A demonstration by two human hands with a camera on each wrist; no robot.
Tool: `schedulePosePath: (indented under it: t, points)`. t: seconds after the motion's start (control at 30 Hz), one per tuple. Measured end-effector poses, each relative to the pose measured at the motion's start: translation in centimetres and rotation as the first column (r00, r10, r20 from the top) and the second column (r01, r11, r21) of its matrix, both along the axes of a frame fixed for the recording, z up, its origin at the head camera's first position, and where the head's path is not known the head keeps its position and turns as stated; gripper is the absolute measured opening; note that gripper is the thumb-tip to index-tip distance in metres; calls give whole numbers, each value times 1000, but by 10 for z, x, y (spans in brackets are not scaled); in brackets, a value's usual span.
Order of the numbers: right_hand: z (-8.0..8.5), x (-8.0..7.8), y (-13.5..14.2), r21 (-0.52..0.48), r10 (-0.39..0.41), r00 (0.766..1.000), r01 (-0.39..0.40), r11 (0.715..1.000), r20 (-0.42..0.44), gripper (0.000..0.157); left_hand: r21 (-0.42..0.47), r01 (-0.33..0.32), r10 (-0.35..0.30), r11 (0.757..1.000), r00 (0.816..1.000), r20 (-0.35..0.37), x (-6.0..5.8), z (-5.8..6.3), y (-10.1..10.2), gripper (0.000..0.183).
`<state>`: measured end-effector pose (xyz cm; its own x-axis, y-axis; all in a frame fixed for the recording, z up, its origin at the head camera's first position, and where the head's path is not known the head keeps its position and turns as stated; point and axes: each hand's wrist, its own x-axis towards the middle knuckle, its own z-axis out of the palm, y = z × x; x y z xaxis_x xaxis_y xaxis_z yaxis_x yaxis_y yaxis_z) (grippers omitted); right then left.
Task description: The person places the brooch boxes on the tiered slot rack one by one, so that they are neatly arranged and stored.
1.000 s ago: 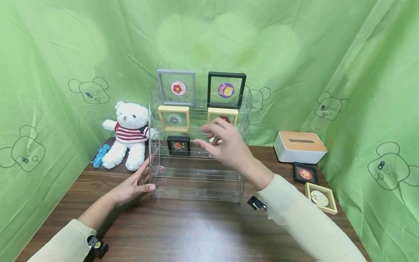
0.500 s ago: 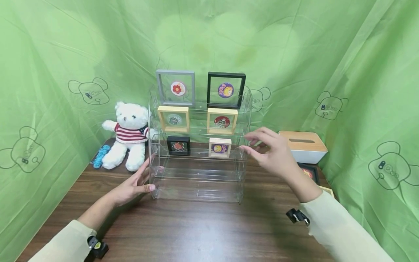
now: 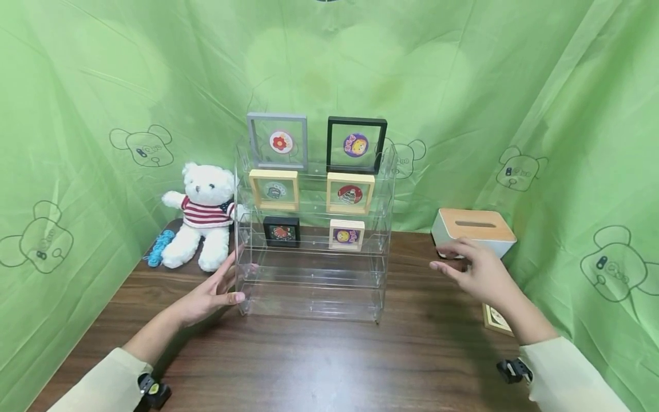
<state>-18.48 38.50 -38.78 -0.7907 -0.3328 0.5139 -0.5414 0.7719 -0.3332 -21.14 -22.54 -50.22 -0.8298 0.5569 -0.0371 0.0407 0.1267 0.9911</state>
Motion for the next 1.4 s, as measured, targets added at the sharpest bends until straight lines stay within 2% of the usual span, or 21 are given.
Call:
schedulePosePath:
  t: [0.23, 0.47, 0.57, 0.67, 0.77, 0.83, 0.93, 1.07, 1.27, 1.4]
  points:
    - [-37, 3, 54, 134, -76, 997, 78, 988, -21, 33, 7, -1, 1, 1000, 1000, 8, 0, -1, 1, 110]
    - [-65, 8, 106, 196, -174, 985, 173, 965, -13, 32, -18, -13, 13, 1000, 1000, 0, -1, 0, 0, 111]
    - [-70, 12, 123, 237, -220, 975, 205, 950, 38, 30, -17, -14, 14, 1000, 1000, 6, -2, 1, 0, 111]
    - [-70, 14, 136, 292, -278, 947, 222, 930, 164, 35, -13, -7, 7, 1000, 1000, -9, -2, 2, 0, 110]
    - [-69, 15, 145, 363, -338, 899, 228, 904, 278, 41, -8, -2, 1, 1000, 1000, -20, -3, 3, 0, 111]
    - [-70, 16, 148, 396, -357, 882, 222, 891, 308, 40, -8, 2, -2, 1000, 1000, -26, -3, 4, 0, 111]
    - [-73, 17, 152, 440, -367, 882, 216, 872, 295, 32, -2, 4, -4, 1000, 1000, -27, -3, 3, 1, 111]
    - [-79, 17, 155, 451, -373, 883, 219, 865, 287, 26, 1, 5, -5, 1000, 1000, -29, -3, 3, 1, 111]
    - [-88, 19, 159, 420, -382, 868, 232, 877, 318, 26, -10, 5, -5, 1000, 1000, -18, -2, 2, 2, 112]
    - [-92, 19, 162, 384, -399, 841, 254, 887, 365, 28, -7, 8, -8, 1000, 1000, -10, -2, 2, 2, 111]
